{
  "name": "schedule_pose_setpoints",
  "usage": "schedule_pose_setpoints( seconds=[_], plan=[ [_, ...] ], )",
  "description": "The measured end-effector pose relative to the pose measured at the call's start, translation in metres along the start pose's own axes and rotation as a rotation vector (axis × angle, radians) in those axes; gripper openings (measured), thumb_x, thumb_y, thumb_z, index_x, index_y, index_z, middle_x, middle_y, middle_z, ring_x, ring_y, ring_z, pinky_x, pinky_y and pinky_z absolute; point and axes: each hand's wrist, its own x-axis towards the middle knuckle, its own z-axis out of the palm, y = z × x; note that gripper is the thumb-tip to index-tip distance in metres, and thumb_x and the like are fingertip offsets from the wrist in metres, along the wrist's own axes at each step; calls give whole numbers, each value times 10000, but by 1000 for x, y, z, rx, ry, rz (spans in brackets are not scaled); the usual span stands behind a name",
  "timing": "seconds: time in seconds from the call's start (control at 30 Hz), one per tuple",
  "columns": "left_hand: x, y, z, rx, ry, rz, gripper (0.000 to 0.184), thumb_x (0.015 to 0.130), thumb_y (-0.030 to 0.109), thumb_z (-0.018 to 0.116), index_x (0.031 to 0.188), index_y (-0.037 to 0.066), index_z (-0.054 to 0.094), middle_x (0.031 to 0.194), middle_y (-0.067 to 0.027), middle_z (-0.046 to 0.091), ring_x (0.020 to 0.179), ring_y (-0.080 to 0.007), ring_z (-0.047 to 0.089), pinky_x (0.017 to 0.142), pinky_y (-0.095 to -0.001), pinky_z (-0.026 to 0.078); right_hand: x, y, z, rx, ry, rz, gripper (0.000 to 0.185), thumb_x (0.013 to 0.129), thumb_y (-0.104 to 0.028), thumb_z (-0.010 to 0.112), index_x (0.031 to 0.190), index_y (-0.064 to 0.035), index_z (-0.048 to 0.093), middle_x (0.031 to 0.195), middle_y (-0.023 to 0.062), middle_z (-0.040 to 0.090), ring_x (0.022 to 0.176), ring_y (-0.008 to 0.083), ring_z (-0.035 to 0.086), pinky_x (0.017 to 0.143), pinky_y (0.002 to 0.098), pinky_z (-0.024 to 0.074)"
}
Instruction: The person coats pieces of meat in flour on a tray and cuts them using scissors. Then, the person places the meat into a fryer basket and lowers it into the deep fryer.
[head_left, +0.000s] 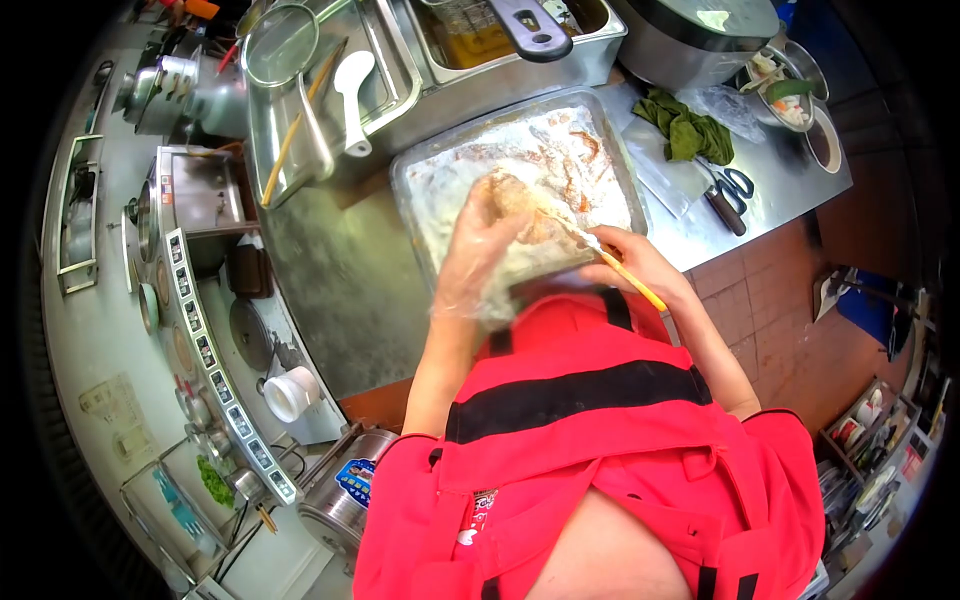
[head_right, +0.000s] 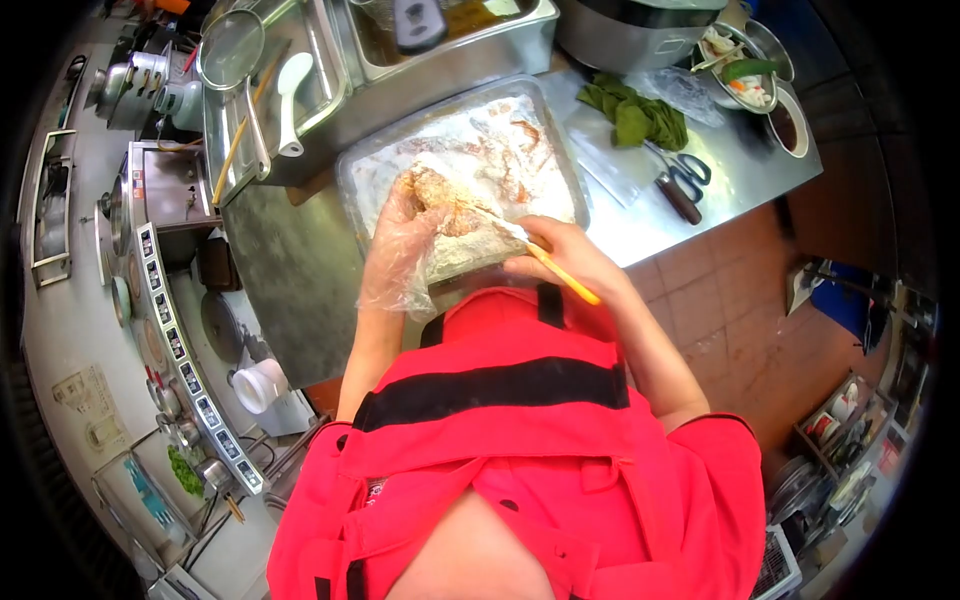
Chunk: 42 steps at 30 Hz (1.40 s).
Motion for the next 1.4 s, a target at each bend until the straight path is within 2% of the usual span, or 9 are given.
schedule_pose_setpoints(
  seconds=[0.13, 0.23, 0.53, 0.63, 0.83, 0.93, 1.13, 1.23, 1.4],
  plan=[
    [1, -8, -5, 50, -65, -23, 546, 855, -28, 649, 1355, -31, 433, 1212, -137, 601, 1005, -203, 627, 880, -307, 522, 3, 4, 3, -41, 0, -25, 626, 802, -394, 810, 1224, 18, 602, 992, 140, 647, 902, 237, 606, 801, 351, 483],
    [2, -9, -1, 21, -106, -60, 576, 875, -55, 647, 1398, 16, 416, 1249, -99, 581, 1117, -195, 599, 951, -335, 509, 5, 0, 9, -34, 72, -48, 627, 804, -397, 807, 1226, 18, 601, 1027, 152, 644, 936, 236, 609, 820, 351, 486],
    [3, -15, 6, 55, -138, -62, 767, 810, -65, 684, 1484, 25, 330, 1330, -93, 539, 1193, -190, 552, 989, -319, 473, 9, -2, 1, -149, 15, -37, 656, 794, -395, 816, 1245, 24, 587, 1090, 163, 641, 962, 231, 609, 830, 347, 486],
    [7, -20, 3, 60, -151, -64, 792, 813, -66, 682, 1502, 28, 304, 1362, -101, 514, 1230, -197, 528, 1016, -327, 457, 7, -10, -1, -67, 27, 12, 625, 791, -374, 824, 1222, 21, 602, 1011, 145, 655, 899, 192, 600, 800, 329, 488],
    [10, -14, 3, 71, -147, -87, 796, 807, -53, 704, 1494, 26, 310, 1374, -110, 506, 1248, -207, 515, 1045, -338, 438, 8, -7, 8, -20, 99, 77, 471, 819, -302, 810, 1125, 13, 638, 737, 28, 570, 708, 88, 493, 647, 276, 445],
    [11, -18, -3, 38, -137, -38, 725, 821, -24, 719, 1454, 8, 369, 1336, -115, 539, 1201, -204, 551, 1021, -335, 461, 9, -14, 2, -88, 69, 122, 507, 811, -332, 816, 1160, -4, 649, 792, 108, 656, 743, 138, 577, 708, 315, 489],
    [12, -13, -22, 58, -16, -165, 451, 936, 80, 655, 1338, -32, 485, 1182, -107, 623, 1049, -184, 630, 904, -329, 538, 9, -19, -3, -142, 74, 155, 507, 820, -350, 805, 1156, -5, 648, 811, 123, 648, 753, 150, 575, 719, 319, 487],
    [9, -13, -10, -95, 42, -108, 494, 926, 136, 677, 1362, 0, 486, 1126, -82, 636, 948, -169, 634, 789, -276, 545, 11, -5, 0, -127, 67, 34, 555, 822, -381, 796, 1189, 0, 626, 869, 133, 643, 808, 162, 580, 749, 331, 485],
    [14, -30, -26, 20, -74, -39, 491, 959, 82, 620, 1416, 35, 444, 1216, -105, 601, 1050, -175, 614, 882, -310, 531, 12, 0, 8, -42, 34, 34, 619, 825, -405, 784, 1235, 17, 592, 948, 138, 651, 877, 213, 603, 795, 341, 487]
  ],
)
